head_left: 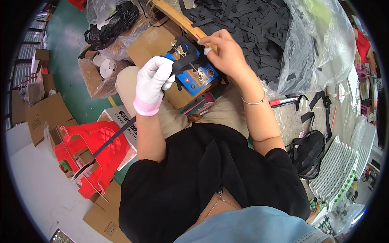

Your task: The person picks up a black strip from a pile, places it onto a blue fixture, and presses a small white component onto it. They then remove the assembled piece and place it onto a red frame.

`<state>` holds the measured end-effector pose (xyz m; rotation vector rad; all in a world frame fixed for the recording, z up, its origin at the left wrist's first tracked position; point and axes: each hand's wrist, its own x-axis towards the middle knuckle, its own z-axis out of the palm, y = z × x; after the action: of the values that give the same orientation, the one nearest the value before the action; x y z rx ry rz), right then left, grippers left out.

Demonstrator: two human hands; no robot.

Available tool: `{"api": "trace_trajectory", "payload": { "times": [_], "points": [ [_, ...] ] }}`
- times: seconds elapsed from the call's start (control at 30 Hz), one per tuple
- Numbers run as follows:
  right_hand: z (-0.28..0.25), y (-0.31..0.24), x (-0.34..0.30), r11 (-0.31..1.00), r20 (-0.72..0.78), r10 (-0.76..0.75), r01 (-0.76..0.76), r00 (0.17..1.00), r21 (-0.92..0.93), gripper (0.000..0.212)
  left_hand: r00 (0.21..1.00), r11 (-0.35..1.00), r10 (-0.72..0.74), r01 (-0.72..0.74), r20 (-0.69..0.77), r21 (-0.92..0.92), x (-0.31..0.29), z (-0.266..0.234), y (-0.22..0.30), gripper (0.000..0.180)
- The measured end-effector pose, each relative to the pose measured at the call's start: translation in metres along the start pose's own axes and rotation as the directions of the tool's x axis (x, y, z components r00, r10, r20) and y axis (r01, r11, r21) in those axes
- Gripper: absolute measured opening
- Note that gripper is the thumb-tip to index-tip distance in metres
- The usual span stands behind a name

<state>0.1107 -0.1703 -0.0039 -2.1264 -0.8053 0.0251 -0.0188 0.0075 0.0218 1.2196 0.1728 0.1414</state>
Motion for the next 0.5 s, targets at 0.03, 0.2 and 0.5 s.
{"api": "trace_trajectory", "payload": {
  "times": [0.03,0.2,0.5],
  "points": [
    [-0.006,0.001,0.002,0.993,-0.01,-0.01,0.012,1.0,0.116,0.033,1.0,1.0,0.003,-0.003,-0.002,0.001,-0.001,0.0,0.001,0.013],
    [-0.023,-0.012,-0.003,0.77,0.272,-0.196,-0.024,0.942,0.638,0.038,0.998,1.0,0.019,-0.018,0.061,-0.015,-0.002,0.01,0.005,0.014],
    [-0.022,0.005,0.002,0.953,-0.025,-0.167,0.168,0.986,0.251,0.016,1.0,0.998,-0.023,0.024,-0.021,0.058,-0.009,0.017,-0.001,0.013]
  ]
}}
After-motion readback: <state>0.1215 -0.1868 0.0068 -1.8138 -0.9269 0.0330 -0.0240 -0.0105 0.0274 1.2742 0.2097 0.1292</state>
